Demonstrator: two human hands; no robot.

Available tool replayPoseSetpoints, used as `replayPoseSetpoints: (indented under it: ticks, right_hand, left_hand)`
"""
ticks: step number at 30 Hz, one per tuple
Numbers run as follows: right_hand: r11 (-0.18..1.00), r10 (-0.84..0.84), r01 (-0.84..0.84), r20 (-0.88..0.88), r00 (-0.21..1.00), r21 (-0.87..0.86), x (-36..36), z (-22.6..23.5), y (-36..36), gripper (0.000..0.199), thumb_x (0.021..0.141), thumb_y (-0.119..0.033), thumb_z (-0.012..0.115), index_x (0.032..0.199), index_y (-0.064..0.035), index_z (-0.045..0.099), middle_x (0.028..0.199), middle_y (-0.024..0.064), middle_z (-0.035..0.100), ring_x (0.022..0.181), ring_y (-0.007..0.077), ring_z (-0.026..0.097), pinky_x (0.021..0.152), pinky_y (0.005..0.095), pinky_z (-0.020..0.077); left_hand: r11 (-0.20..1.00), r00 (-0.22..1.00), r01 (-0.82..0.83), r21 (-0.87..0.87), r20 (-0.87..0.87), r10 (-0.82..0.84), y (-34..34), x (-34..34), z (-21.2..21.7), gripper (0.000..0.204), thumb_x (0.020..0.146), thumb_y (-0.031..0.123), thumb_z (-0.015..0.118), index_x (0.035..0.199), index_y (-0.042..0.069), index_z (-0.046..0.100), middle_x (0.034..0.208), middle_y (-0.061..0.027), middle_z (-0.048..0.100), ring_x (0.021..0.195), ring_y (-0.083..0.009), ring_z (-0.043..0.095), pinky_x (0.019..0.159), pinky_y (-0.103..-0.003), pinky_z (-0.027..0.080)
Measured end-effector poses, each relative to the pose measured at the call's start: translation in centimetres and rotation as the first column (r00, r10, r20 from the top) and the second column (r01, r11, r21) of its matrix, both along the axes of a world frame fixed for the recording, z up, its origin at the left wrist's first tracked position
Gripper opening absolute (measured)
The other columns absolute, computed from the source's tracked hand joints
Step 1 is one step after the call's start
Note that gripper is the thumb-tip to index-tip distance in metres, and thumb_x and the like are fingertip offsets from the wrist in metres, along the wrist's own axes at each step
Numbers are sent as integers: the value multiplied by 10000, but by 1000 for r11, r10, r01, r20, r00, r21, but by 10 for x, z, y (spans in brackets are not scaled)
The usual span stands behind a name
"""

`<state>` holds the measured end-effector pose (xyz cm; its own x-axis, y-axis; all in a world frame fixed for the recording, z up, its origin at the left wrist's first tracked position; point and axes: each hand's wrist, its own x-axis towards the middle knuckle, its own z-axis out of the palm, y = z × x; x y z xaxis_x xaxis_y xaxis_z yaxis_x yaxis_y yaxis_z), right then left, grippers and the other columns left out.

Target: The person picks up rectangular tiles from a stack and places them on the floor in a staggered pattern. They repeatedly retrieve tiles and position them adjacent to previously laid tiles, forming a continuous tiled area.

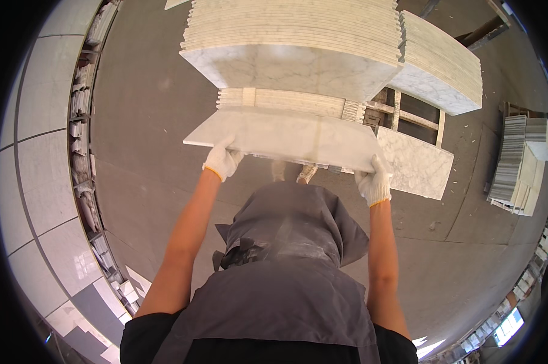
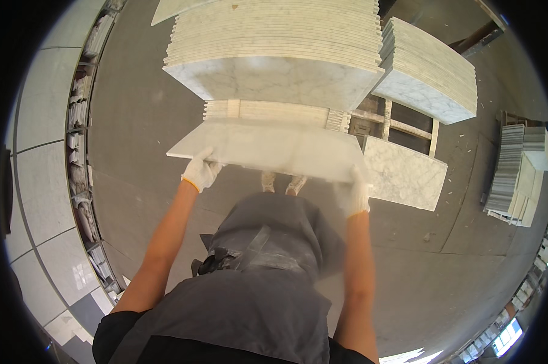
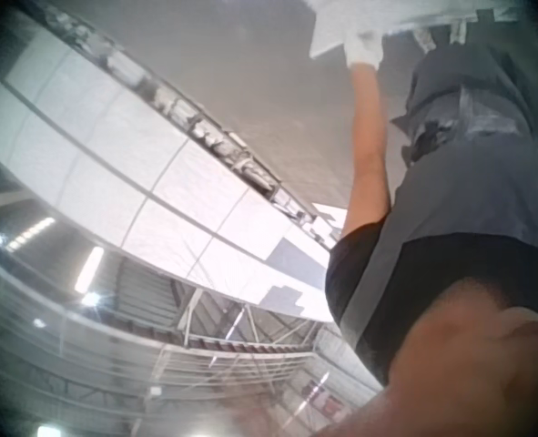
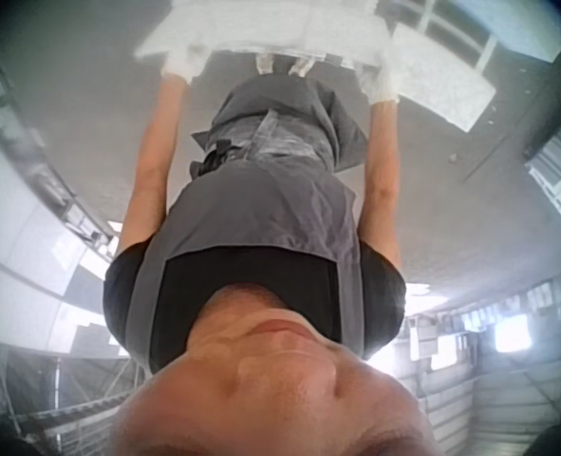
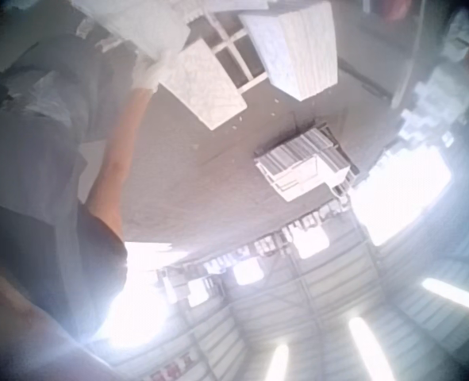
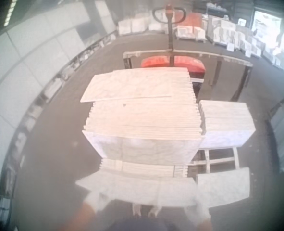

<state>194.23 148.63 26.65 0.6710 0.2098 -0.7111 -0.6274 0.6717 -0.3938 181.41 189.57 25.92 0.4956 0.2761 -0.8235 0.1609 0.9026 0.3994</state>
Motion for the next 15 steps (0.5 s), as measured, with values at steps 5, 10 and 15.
replayPoseSetpoints:
  ticks: [5, 10, 15]
  right_hand:
    - [997, -73, 74, -47, 996, 16, 56, 9, 22, 436, 947, -157, 611, 1311, 34, 466, 1290, 194, 564, 1199, 350, 573, 1001, 523, 525]
    - [990, -119, 107, -125, 985, -92, 83, 6, 31, 297, 954, -145, 544, 1194, 28, 516, 1197, 193, 577, 1168, 324, 567, 965, 451, 549]
    - [997, -74, 74, -2, 997, -27, 68, 2, 29, 389, 927, -81, 520, 1285, 57, 454, 1256, 210, 555, 1187, 357, 570, 981, 513, 537]
  left_hand:
    - [971, 977, 210, 114, 24, -214, 25, 47, 22, 412, 988, 206, 550, 1293, -65, 493, 1230, -248, 604, 1081, -378, 638, 787, -416, 629]
    - [945, 959, 281, 169, -13, -283, 31, 75, 33, 452, 972, 195, 560, 1340, -45, 455, 1286, -253, 563, 1087, -393, 642, 790, -445, 618]
    - [976, 985, 172, 135, -19, -171, 23, 64, 23, 425, 971, 171, 532, 1307, -83, 476, 1248, -255, 597, 1094, -389, 638, 838, -481, 610]
